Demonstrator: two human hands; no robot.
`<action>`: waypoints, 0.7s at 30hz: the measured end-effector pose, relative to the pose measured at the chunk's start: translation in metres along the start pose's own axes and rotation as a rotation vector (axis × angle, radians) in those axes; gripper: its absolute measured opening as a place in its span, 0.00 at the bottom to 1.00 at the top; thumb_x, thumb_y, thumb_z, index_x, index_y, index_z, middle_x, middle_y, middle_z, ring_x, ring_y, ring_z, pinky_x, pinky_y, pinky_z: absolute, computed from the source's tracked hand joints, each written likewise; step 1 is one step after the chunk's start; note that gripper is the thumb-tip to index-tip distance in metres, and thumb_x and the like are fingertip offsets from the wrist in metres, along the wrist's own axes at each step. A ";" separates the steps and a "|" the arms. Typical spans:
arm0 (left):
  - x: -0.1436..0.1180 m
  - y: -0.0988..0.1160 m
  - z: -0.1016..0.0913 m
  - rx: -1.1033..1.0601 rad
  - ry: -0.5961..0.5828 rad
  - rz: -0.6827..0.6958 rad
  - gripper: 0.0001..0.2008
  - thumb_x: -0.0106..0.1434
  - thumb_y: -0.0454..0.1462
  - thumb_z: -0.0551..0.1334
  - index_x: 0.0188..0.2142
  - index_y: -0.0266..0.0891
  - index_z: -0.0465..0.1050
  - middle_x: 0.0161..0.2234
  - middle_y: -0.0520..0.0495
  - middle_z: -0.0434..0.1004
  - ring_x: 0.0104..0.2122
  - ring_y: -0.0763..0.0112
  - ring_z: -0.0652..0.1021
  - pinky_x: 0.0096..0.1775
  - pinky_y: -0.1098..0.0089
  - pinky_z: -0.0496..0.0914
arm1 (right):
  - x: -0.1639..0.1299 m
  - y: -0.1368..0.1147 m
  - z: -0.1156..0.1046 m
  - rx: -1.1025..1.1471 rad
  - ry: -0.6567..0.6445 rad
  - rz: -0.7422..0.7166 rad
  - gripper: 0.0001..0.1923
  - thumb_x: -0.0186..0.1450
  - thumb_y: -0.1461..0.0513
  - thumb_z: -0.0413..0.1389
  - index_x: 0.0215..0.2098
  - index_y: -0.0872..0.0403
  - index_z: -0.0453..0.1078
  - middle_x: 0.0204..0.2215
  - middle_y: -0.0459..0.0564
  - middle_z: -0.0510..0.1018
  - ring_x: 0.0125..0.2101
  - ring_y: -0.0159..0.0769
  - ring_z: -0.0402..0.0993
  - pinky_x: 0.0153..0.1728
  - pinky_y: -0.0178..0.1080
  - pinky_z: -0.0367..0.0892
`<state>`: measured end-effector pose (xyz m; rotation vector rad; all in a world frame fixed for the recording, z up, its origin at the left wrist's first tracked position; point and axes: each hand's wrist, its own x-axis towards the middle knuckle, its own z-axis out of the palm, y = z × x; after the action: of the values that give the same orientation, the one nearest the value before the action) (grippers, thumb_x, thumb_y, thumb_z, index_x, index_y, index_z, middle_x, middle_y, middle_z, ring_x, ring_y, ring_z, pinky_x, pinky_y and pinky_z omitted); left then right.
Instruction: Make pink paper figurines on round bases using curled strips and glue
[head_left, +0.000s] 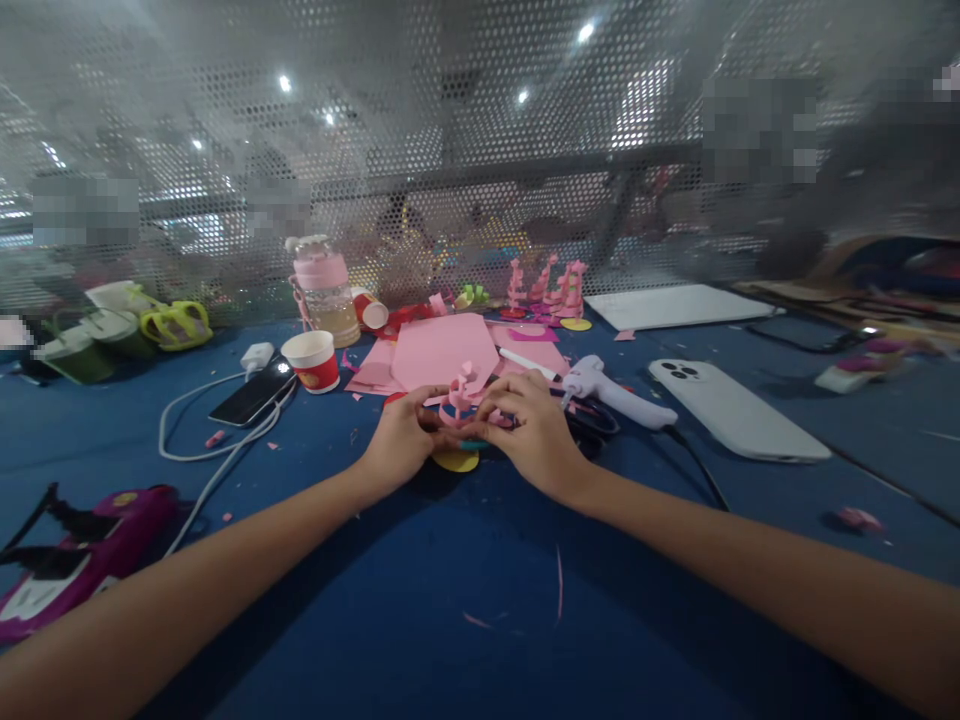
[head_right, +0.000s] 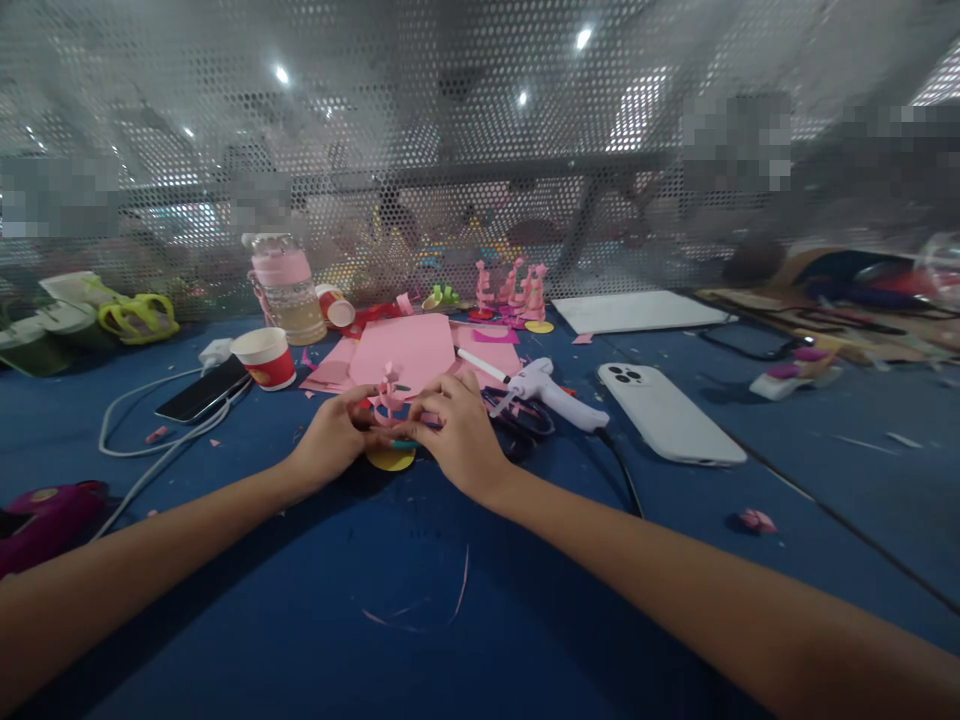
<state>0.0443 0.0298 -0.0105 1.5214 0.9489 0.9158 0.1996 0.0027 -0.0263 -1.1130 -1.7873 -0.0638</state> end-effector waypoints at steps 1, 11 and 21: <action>0.000 0.000 0.000 0.000 0.000 0.001 0.28 0.39 0.25 0.66 0.42 0.34 0.67 0.17 0.56 0.74 0.20 0.75 0.75 0.26 0.77 0.68 | 0.000 0.000 0.000 -0.001 0.003 -0.001 0.13 0.57 0.54 0.55 0.20 0.52 0.67 0.24 0.47 0.70 0.31 0.38 0.63 0.34 0.43 0.58; 0.001 -0.005 -0.001 -0.004 -0.035 0.047 0.28 0.39 0.28 0.67 0.43 0.35 0.67 0.20 0.55 0.75 0.23 0.74 0.76 0.29 0.75 0.69 | 0.000 0.001 0.002 -0.022 0.046 0.009 0.15 0.55 0.51 0.55 0.19 0.52 0.67 0.23 0.47 0.69 0.30 0.38 0.64 0.33 0.43 0.60; 0.001 -0.005 -0.001 -0.064 -0.078 0.033 0.28 0.40 0.27 0.65 0.44 0.35 0.65 0.20 0.55 0.75 0.23 0.73 0.77 0.30 0.74 0.69 | 0.003 0.001 0.000 0.002 0.018 0.032 0.15 0.53 0.50 0.57 0.19 0.53 0.67 0.22 0.47 0.69 0.29 0.38 0.64 0.32 0.42 0.59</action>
<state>0.0433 0.0322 -0.0156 1.5114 0.8333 0.8950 0.2001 0.0056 -0.0248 -1.1358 -1.7528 -0.0529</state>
